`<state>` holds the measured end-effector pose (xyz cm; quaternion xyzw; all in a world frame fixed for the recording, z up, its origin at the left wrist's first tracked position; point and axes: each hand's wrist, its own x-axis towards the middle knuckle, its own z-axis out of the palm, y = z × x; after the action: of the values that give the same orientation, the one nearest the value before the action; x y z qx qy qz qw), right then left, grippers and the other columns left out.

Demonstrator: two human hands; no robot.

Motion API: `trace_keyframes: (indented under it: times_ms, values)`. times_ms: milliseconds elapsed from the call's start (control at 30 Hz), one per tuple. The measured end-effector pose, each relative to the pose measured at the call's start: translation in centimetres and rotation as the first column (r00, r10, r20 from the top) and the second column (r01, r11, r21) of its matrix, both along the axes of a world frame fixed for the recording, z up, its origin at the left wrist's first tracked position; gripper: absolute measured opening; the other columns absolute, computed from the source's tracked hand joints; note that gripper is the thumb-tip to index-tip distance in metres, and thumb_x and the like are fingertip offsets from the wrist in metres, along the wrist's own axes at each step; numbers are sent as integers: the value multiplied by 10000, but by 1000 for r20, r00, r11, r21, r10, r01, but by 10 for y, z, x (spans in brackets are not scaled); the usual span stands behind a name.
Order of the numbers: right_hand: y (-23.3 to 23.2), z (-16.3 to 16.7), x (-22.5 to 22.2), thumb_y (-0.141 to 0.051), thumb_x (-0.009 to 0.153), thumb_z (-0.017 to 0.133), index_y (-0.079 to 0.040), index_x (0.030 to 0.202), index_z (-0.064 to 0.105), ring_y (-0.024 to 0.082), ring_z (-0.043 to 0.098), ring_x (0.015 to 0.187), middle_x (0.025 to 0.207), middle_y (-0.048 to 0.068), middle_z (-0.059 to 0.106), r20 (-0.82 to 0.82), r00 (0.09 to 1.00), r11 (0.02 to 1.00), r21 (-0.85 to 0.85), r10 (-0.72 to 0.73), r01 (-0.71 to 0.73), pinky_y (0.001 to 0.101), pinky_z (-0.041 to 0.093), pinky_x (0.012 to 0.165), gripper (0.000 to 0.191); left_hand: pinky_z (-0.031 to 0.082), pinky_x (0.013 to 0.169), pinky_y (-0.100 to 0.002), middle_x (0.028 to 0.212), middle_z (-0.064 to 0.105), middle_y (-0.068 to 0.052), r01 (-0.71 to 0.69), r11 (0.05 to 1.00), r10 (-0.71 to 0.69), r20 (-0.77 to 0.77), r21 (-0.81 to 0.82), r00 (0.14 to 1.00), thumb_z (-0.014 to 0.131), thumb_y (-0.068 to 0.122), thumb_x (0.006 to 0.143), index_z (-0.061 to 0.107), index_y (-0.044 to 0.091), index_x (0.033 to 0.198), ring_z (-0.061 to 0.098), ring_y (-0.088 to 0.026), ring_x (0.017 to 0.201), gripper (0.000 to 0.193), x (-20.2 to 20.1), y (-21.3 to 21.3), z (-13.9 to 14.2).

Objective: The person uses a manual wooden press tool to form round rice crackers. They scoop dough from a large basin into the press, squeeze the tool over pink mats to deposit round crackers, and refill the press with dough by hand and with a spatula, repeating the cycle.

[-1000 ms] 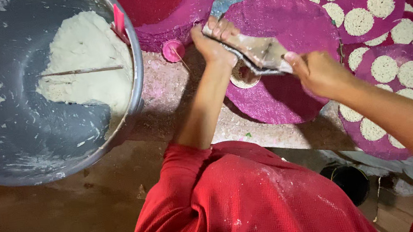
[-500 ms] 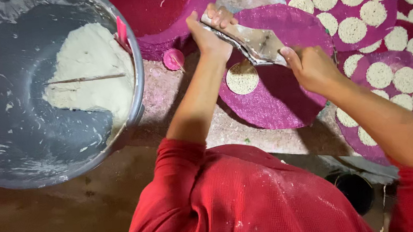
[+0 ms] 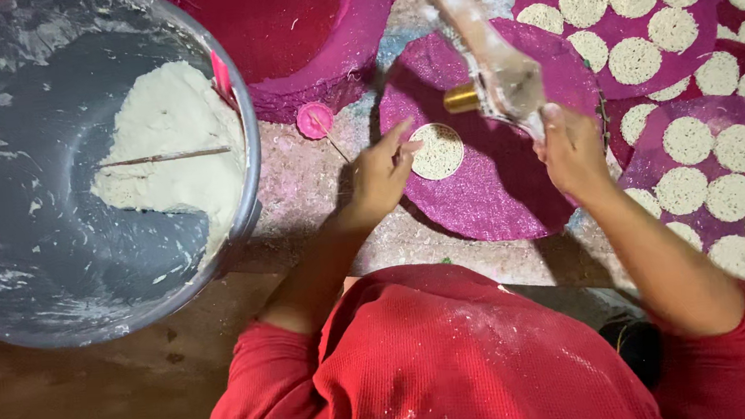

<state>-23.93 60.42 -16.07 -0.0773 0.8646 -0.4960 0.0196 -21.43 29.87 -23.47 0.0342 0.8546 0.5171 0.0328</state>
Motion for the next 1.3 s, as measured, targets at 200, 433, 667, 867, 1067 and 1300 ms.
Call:
trace_keyframes:
  times_ms: [200, 433, 667, 867, 1067, 1300]
  values:
    - [9, -27, 41, -551, 1135, 294, -63, 977, 528, 112, 475, 524, 693, 11, 521, 89, 972, 898, -372, -218, 235, 268, 372, 434, 563, 462, 1055, -454, 1405, 592, -91, 87, 975, -140, -262, -204, 955, 723, 214, 902, 480, 106, 1502, 584, -258, 1195, 656, 11, 3, 15]
    - [26, -46, 73, -617, 1120, 273, -62, 992, 524, 114, 460, 501, 679, 23, 504, -17, 963, 835, -503, -267, 223, 278, 358, 435, 623, 245, 1168, -640, 1569, 336, -169, 84, 807, -298, -282, -584, 912, 695, 235, 922, 639, 244, 1391, 293, -375, 1418, 472, 10, 18, 24]
    - [48, -50, 89, -650, 1128, 312, -29, 964, 526, 140, 461, 527, 701, 48, 491, -8, 939, 771, -574, -343, 277, 294, 356, 462, 677, 171, 1182, -638, 1584, 337, -192, 146, 896, -253, -212, -418, 944, 729, 293, 943, 373, 179, 1581, 280, -390, 1460, 738, 7, 17, 10]
    - [47, -51, 94, -671, 1115, 315, -11, 978, 536, 150, 455, 522, 683, 64, 489, 37, 930, 752, -577, -366, 319, 294, 345, 472, 709, 97, 1150, -660, 1500, 361, -258, 157, 850, -244, -113, -502, 963, 894, 490, 733, 104, 97, 1593, 263, -391, 1428, 1231, -1, 24, 9]
    - [58, -64, 96, -673, 1111, 316, -12, 978, 532, 150, 450, 513, 664, 60, 481, 40, 936, 733, -611, -350, 300, 296, 339, 468, 708, 154, 1150, -630, 1465, 448, -246, 50, 920, -157, -248, -388, 956, 930, 461, 667, 125, 109, 1588, 312, -381, 1411, 1273, -8, 25, 18]
    - [65, -67, 92, -579, 1212, 428, -60, 846, 464, 137, 438, 565, 668, 27, 455, -149, 954, 823, -551, -258, 137, 297, 367, 554, 636, 141, 1216, -588, 1552, 378, -249, 96, 890, -242, -283, -445, 928, 908, 545, 694, 152, 101, 1615, 271, -400, 1476, 1271, -72, 42, 84]
